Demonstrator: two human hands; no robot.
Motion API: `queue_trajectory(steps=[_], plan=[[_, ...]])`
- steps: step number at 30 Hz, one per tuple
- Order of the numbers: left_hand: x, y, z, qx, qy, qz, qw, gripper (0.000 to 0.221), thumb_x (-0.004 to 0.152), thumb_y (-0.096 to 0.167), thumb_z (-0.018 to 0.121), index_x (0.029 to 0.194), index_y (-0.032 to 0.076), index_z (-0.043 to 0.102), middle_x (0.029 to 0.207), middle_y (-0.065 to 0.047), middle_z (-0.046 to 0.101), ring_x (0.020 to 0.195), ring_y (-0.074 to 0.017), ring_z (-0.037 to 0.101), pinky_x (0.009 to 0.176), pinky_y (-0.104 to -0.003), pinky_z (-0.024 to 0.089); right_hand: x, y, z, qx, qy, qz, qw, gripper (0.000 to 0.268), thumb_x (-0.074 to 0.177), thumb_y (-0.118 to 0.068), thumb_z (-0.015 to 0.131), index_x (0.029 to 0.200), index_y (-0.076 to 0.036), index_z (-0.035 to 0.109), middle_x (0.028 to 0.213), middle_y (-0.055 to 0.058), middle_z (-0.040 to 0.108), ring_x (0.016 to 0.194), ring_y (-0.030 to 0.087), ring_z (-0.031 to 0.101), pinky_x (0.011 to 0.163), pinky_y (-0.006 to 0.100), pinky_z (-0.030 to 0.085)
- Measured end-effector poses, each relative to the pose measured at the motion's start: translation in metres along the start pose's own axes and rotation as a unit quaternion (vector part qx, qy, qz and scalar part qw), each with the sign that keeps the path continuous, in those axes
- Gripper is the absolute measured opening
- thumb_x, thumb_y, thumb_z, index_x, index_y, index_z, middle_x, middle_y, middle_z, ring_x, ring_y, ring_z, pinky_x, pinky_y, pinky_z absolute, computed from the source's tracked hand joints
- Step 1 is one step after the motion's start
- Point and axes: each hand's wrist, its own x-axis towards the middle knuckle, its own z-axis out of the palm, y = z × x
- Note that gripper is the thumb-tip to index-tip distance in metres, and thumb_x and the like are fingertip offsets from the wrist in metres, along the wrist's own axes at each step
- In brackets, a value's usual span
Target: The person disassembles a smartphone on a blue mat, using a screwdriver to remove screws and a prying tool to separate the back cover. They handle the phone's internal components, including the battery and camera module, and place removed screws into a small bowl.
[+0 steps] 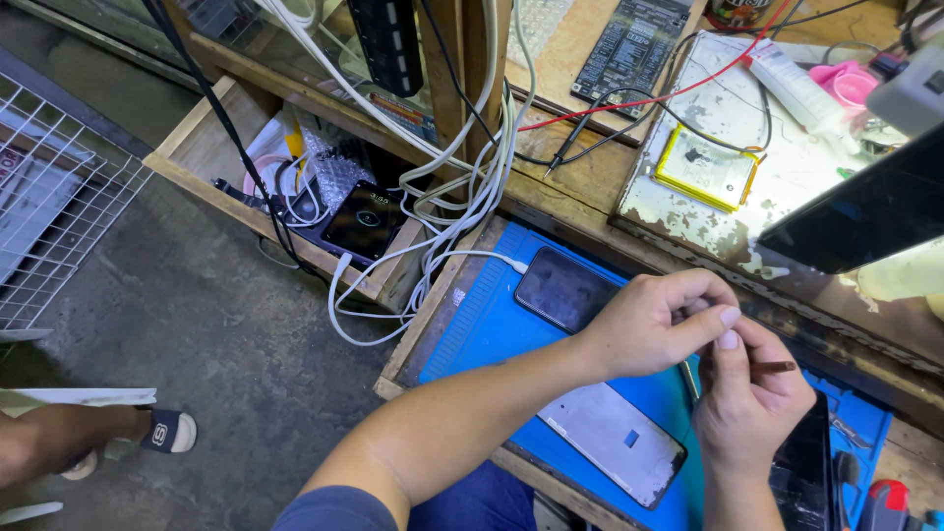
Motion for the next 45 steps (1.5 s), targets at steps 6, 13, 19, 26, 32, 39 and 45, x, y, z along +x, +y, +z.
queue_trajectory(steps=[6,13,19,26,32,39,45], plan=[[0.001,-0.034,0.001,-0.190,-0.093,-0.058,0.976,0.021,0.108,0.020,0.063,0.108,-0.001,0.066,0.095,-0.002,0.070,0.095,-0.0063,0.064,0.083,-0.025,0.054,-0.001,0.001,-0.004,-0.002,-0.014,-0.007,1.000,0.016,0.110,-0.005,0.066,0.121,0.007,0.068,0.087,0.003,0.066,0.068,0.004,0.053,0.067,0.019,0.040],[0.003,-0.046,0.001,-0.243,-0.138,-0.086,0.956,0.022,0.109,0.022,0.063,0.108,0.000,0.065,0.093,-0.001,0.066,0.088,-0.0070,0.057,0.077,-0.025,0.048,0.000,0.001,-0.013,0.007,-0.031,0.000,1.000,0.019,0.109,-0.006,0.067,0.122,0.009,0.068,0.087,0.004,0.066,0.070,0.005,0.054,0.070,0.019,0.042],[0.004,-0.042,0.000,-0.264,-0.145,-0.105,0.948,0.021,0.108,0.022,0.064,0.108,0.001,0.065,0.093,0.000,0.065,0.087,-0.0064,0.055,0.075,-0.024,0.046,-0.002,-0.001,-0.014,-0.032,-0.031,-0.013,0.999,0.018,0.109,-0.005,0.066,0.120,0.009,0.068,0.087,0.003,0.065,0.073,0.006,0.056,0.072,0.020,0.044],[0.004,-0.049,0.004,-0.272,-0.137,-0.106,0.946,0.020,0.109,0.021,0.065,0.109,0.001,0.065,0.094,0.000,0.066,0.088,-0.0057,0.056,0.076,-0.023,0.046,0.000,-0.004,-0.013,-0.042,-0.023,-0.006,0.999,0.022,0.108,-0.004,0.065,0.127,0.008,0.068,0.088,0.003,0.066,0.075,0.005,0.057,0.073,0.020,0.045],[0.004,-0.045,0.003,-0.281,-0.129,-0.117,0.944,0.017,0.108,0.017,0.065,0.111,0.000,0.065,0.099,-0.002,0.068,0.096,-0.0070,0.061,0.084,-0.025,0.051,0.001,0.001,-0.012,-0.036,-0.017,-0.003,0.999,0.021,0.108,-0.003,0.065,0.125,0.007,0.069,0.092,0.003,0.067,0.076,0.005,0.057,0.074,0.019,0.046],[0.010,-0.033,-0.002,-0.229,-0.132,-0.102,0.959,0.019,0.105,0.016,0.065,0.116,0.001,0.065,0.106,-0.003,0.069,0.100,-0.0088,0.065,0.090,-0.026,0.054,0.006,0.008,-0.023,-0.090,-0.037,-0.007,0.995,0.024,0.101,-0.005,0.067,0.123,0.004,0.069,0.106,0.005,0.071,0.091,0.008,0.064,0.082,0.022,0.053],[0.017,-0.012,-0.005,-0.204,-0.151,-0.132,0.958,0.021,0.102,0.016,0.063,0.117,0.000,0.063,0.106,-0.005,0.071,0.099,-0.0094,0.065,0.088,-0.024,0.052,0.011,-0.008,-0.019,-0.087,-0.085,-0.017,0.992,0.026,0.100,-0.008,0.067,0.123,0.003,0.068,0.109,0.006,0.074,0.095,0.010,0.069,0.084,0.023,0.056]])
